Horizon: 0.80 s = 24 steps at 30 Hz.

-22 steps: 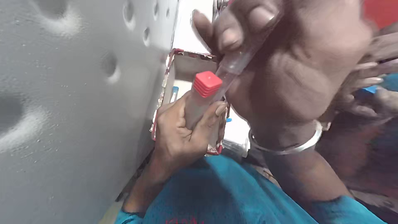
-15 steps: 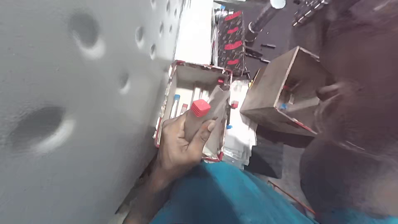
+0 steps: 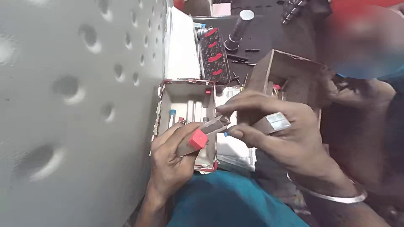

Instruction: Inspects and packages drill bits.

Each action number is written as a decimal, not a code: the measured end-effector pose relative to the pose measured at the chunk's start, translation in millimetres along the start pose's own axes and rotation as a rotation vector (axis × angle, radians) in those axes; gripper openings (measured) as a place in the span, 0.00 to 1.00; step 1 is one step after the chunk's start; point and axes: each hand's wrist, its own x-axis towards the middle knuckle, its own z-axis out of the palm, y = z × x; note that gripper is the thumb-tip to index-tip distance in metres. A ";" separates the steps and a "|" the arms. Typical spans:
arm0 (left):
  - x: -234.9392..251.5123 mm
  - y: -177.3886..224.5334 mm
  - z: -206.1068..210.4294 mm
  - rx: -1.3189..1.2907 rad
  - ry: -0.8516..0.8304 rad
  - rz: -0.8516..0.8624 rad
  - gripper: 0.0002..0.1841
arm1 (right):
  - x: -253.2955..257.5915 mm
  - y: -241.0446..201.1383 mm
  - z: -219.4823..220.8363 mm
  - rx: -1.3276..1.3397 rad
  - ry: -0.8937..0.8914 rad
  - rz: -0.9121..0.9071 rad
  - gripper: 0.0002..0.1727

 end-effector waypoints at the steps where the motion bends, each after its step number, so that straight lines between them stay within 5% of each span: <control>1: 0.7 1.9 0.8 0.018 -0.012 0.012 0.11 | -3.4 -0.8 -0.2 -0.003 0.016 -0.015 0.12; 11: 6.4 44.2 -13.8 0.375 -0.143 0.210 0.14 | -49.9 8.0 -16.3 0.447 0.038 0.134 0.11; 24: 16.6 173.7 18.8 1.014 -0.434 0.274 0.17 | -117.7 9.1 -37.6 1.028 0.197 0.332 0.12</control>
